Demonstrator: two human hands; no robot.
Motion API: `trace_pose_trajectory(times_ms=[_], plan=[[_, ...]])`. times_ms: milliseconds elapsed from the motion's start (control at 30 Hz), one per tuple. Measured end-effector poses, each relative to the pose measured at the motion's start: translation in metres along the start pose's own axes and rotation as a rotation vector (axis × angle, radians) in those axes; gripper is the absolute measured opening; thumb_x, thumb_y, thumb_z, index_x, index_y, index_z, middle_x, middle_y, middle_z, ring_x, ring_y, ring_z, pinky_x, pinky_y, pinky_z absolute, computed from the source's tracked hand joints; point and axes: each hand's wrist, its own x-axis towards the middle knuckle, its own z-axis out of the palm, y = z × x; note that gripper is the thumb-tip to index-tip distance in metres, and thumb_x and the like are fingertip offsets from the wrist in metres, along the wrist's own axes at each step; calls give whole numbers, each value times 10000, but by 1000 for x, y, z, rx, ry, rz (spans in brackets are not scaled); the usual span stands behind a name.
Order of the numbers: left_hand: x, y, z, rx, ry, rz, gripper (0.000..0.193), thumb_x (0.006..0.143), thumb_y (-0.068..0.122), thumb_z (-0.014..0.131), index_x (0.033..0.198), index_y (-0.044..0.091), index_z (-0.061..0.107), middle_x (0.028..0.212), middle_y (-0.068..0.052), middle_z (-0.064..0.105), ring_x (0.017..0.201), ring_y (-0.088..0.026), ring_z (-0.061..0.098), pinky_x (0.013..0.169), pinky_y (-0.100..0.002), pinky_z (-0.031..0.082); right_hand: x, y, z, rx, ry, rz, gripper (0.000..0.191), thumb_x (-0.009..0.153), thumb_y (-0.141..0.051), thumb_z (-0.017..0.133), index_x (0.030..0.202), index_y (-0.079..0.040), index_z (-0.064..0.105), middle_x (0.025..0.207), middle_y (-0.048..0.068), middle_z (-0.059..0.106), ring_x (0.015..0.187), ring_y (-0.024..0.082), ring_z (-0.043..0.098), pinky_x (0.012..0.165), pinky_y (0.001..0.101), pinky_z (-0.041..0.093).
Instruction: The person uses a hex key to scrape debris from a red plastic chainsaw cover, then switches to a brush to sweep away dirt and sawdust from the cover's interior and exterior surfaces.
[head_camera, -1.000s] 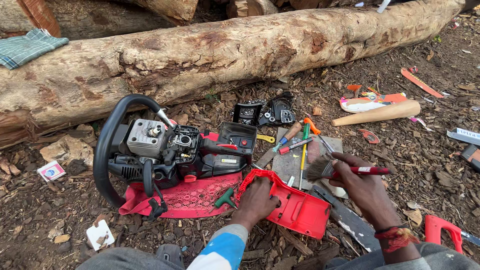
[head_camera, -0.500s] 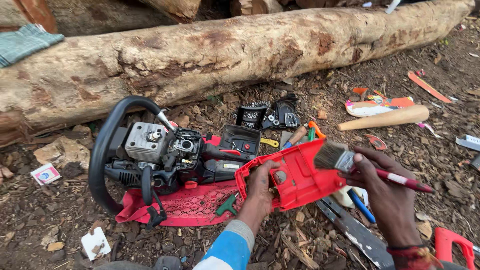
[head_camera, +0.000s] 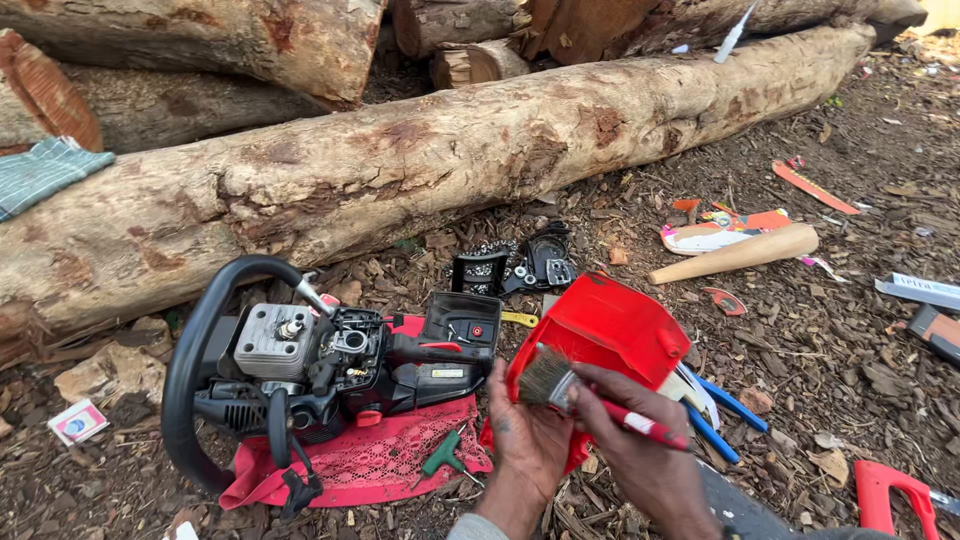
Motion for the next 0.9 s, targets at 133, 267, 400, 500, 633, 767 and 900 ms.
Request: trace_pose_trajectory(times_ms=[133, 267, 400, 500, 633, 767, 900], plan=[[-8, -15, 6, -73, 8, -59, 630, 921, 618, 495, 1261, 111, 652, 1164, -70, 718, 1086, -211, 679, 1000, -373, 542, -6, 2, 13, -241, 119, -553, 287, 894, -113, 753, 1173, -47, 756, 1104, 162, 775, 1012, 221, 787, 831, 305, 620], [-8, -17, 21, -123, -6, 47, 583, 946, 570, 472, 1267, 116, 643, 1183, -52, 733, 1081, -193, 693, 1006, -363, 542, -9, -5, 7, -411, 274, -560, 285, 847, -90, 758, 1128, -45, 774, 959, 163, 772, 827, 220, 771, 672, 324, 582], [-11, -13, 28, -67, -13, 30, 651, 935, 637, 445, 1274, 116, 640, 1129, -74, 727, 1050, -210, 690, 963, -390, 549, -9, -13, -3, -277, 268, -506, 219, 868, -91, 743, 1081, -51, 768, 938, 130, 794, 807, 181, 806, 665, 296, 620], [-15, -11, 26, -31, -94, 17, 711, 936, 686, 447, 1295, 99, 625, 1131, -75, 710, 1037, -217, 672, 934, -396, 546, -9, -14, -2, -287, 135, -409, 194, 841, -85, 751, 1030, -61, 789, 897, 117, 813, 760, 181, 823, 645, 298, 627], [-14, -15, 24, -30, -4, -26, 727, 911, 682, 446, 1344, 119, 602, 1229, -83, 688, 1115, -207, 670, 1024, -386, 545, -7, -10, 3, -295, 123, -503, 207, 846, -82, 749, 1047, -38, 772, 928, 141, 797, 798, 214, 806, 686, 306, 617], [-4, -7, 25, 23, 94, 71, 794, 909, 724, 468, 1404, 115, 590, 1255, -99, 577, 1191, -255, 592, 1089, -451, 483, 1, -7, -13, -331, 274, -548, 311, 883, -96, 727, 1190, -51, 704, 893, 127, 783, 763, 180, 776, 674, 294, 598], [0, 6, 19, 144, 78, 144, 763, 883, 682, 517, 1402, 126, 573, 1339, -98, 597, 1262, -246, 586, 1122, -466, 461, 6, -3, -30, -242, 379, -380, 472, 884, -113, 729, 1345, -58, 639, 775, 89, 768, 658, 121, 745, 590, 266, 585]])
